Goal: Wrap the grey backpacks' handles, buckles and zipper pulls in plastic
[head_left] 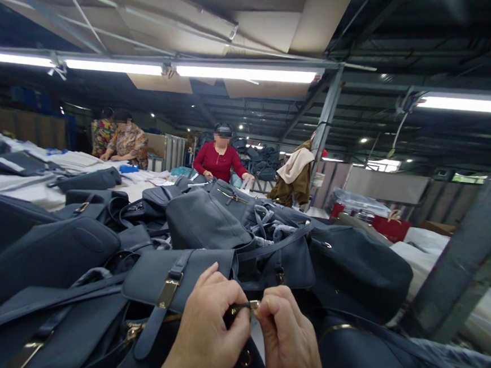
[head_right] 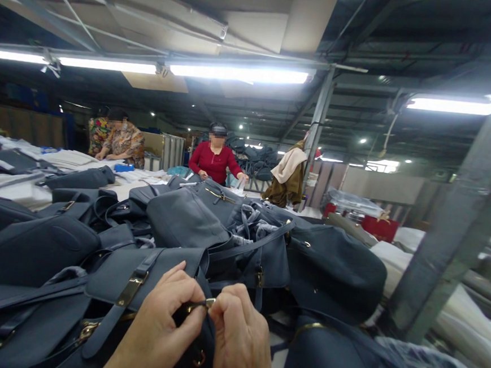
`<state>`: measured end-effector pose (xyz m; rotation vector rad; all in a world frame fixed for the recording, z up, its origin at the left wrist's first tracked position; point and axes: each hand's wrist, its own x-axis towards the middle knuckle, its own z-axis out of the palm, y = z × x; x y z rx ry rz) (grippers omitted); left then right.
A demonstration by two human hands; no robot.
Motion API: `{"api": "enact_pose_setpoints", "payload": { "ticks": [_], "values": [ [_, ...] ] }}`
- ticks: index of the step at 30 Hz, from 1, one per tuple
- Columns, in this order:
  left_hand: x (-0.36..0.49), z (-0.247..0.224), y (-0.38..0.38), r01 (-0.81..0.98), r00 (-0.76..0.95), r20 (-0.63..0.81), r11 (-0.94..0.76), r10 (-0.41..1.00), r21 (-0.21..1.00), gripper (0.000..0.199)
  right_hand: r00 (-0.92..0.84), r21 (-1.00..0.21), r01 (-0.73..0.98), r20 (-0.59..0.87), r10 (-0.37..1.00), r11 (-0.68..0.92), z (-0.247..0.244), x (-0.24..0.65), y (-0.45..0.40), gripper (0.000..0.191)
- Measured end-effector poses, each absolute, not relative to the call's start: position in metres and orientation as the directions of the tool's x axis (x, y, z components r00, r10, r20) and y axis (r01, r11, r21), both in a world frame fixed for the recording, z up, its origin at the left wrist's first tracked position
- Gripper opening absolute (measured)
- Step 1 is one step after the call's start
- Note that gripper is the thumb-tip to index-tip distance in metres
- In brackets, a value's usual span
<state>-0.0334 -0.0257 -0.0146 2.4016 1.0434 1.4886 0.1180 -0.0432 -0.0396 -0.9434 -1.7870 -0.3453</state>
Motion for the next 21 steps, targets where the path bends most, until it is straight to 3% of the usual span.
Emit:
{"api": "enact_pose_setpoints", "payload": {
  "ticks": [14, 21],
  "values": [
    [-0.0415, -0.0058, -0.0292, 0.406, 0.359, 0.468, -0.587, 0.807, 0.701, 0.015, -0.122, -0.218, 0.688, 0.906, 0.406, 0.692, -0.0379, 0.1124, -0.0431, 0.025],
    [-0.0400, -0.0084, -0.0265, 0.405, 0.329, 0.434, -0.541, 0.838, 0.737, 0.013, -0.137, -0.213, 0.669, 0.906, 0.400, 0.712, -0.0405, 0.1125, -0.0420, 0.024]
  ]
}}
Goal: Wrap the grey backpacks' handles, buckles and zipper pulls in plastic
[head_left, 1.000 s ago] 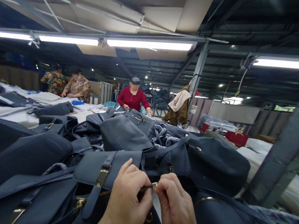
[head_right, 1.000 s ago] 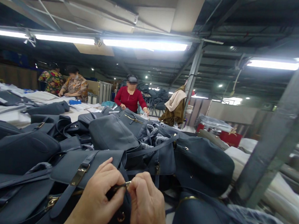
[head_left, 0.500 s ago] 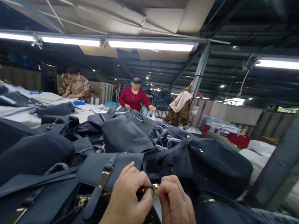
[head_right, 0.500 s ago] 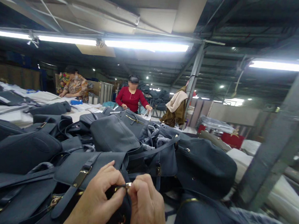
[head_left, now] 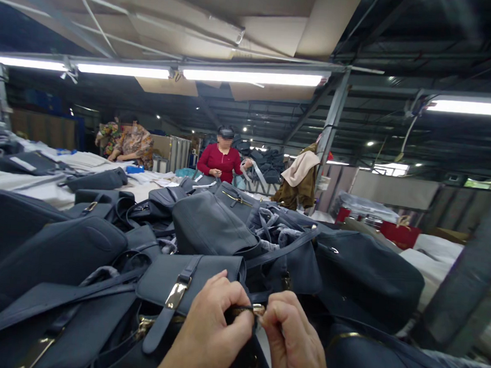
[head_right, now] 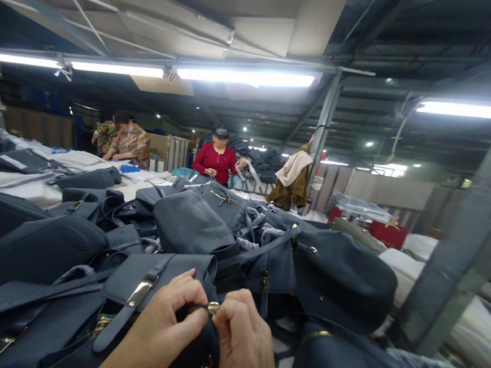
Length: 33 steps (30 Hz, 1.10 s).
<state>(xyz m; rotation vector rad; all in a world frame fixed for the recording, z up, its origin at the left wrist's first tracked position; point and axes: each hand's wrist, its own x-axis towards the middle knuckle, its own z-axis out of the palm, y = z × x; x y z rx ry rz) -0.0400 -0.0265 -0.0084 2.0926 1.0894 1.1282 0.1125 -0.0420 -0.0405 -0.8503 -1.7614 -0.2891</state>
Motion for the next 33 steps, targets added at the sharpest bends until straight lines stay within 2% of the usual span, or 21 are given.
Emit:
{"api": "enact_pose_setpoints", "payload": {
  "ticks": [3, 8, 20, 25, 28, 30, 33],
  "values": [
    [-0.037, -0.011, -0.027, 0.431, 0.296, 0.436, -0.527, 0.850, 0.733, 0.013, -0.123, -0.133, 0.738, 0.938, 0.325, 0.661, -0.045, 0.113, -0.041, 0.021],
    [-0.039, -0.008, -0.026, 0.393, 0.337, 0.388, -0.503, 0.858, 0.770, 0.014, -0.220, 0.028, 0.777, 0.948, 0.229, 0.629, -0.057, 0.118, -0.039, 0.015],
    [-0.049, -0.004, -0.025, 0.309, 0.446, 0.305, -0.465, 0.842, 0.830, 0.012, -0.160, -0.036, 0.773, 0.955, 0.249, 0.634, -0.058, 0.108, -0.045, 0.015],
    [-0.048, -0.004, -0.025, 0.310, 0.478, 0.283, -0.461, 0.832, 0.831, 0.011, -0.213, 0.069, 0.795, 0.962, 0.171, 0.603, -0.058, 0.110, -0.046, 0.018],
    [-0.047, -0.004, -0.026, 0.311, 0.484, 0.277, -0.459, 0.830, 0.832, 0.011, -0.278, 0.105, 0.737, 0.948, 0.157, 0.667, -0.054, 0.115, -0.046, 0.022],
    [-0.046, -0.003, -0.026, 0.295, 0.478, 0.280, -0.453, 0.832, 0.841, 0.012, -0.287, 0.084, 0.691, 0.944, 0.166, 0.718, -0.052, 0.116, -0.047, 0.023],
    [-0.047, -0.002, -0.026, 0.246, 0.482, 0.261, -0.415, 0.837, 0.876, 0.014, -0.190, -0.035, 0.654, 0.959, 0.209, 0.756, -0.050, 0.110, -0.051, 0.023]
  ]
}}
